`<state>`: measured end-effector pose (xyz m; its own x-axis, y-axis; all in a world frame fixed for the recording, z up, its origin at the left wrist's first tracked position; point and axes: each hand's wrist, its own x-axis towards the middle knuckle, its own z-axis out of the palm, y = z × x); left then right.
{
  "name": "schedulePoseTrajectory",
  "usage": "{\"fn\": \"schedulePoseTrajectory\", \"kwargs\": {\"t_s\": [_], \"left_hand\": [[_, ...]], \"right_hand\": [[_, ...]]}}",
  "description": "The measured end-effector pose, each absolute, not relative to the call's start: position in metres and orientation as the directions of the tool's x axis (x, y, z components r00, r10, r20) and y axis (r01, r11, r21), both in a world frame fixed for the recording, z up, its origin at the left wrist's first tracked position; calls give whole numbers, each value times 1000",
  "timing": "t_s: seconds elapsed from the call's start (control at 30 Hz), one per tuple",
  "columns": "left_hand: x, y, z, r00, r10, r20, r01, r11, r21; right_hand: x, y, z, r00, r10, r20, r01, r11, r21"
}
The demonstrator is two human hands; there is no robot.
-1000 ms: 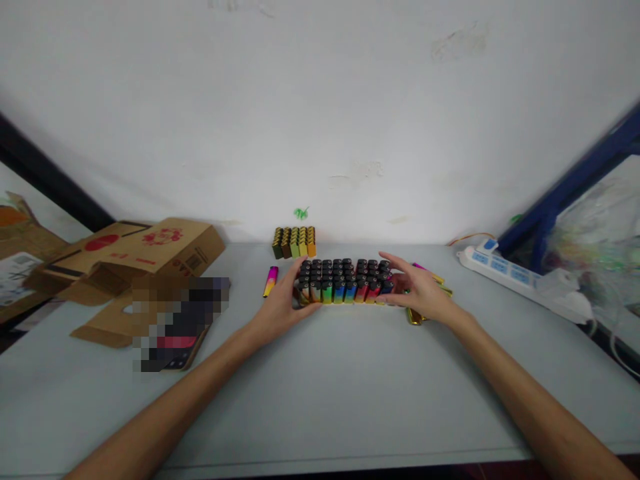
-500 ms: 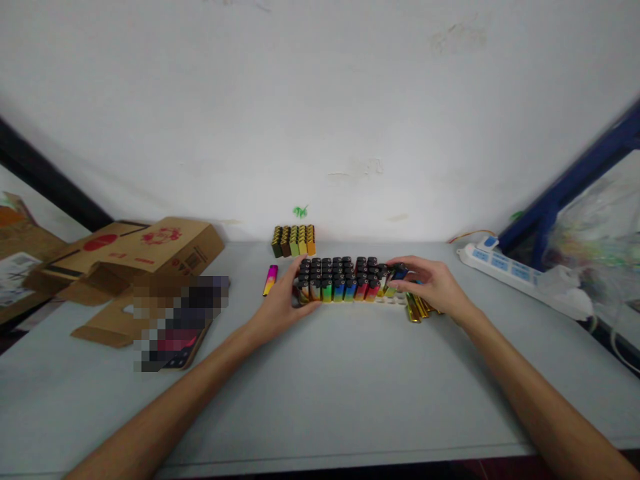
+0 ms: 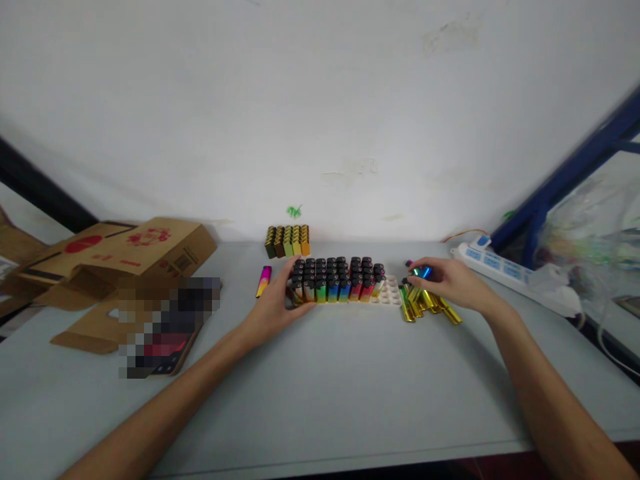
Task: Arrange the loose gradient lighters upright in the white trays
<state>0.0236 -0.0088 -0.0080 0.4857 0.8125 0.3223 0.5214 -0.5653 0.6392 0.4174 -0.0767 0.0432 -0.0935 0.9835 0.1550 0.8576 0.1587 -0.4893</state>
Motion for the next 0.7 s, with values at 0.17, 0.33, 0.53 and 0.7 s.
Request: {"fn": "schedulePoseTrajectory", "kwargs": {"t_s": [0.17,0.33,0.53,0.7], "left_hand": [[23,-9,-8,493,806,326,520,-574,632],[23,-10,-7,487,817,307,528,-556,642],[23,-9,-8,490,814,313,524,-562,640],[23,-7,-9,494,808,321,524,-571,632]], "right_hand": [[418,-77,41,-135,979,151,899,185,-397],[417,-75,37,-177,968,176,892,234,-387],[423,-73,31,-208,955,211,869,280,-409],[427,-76,31,-162,973,163,802,226,-553]]}}
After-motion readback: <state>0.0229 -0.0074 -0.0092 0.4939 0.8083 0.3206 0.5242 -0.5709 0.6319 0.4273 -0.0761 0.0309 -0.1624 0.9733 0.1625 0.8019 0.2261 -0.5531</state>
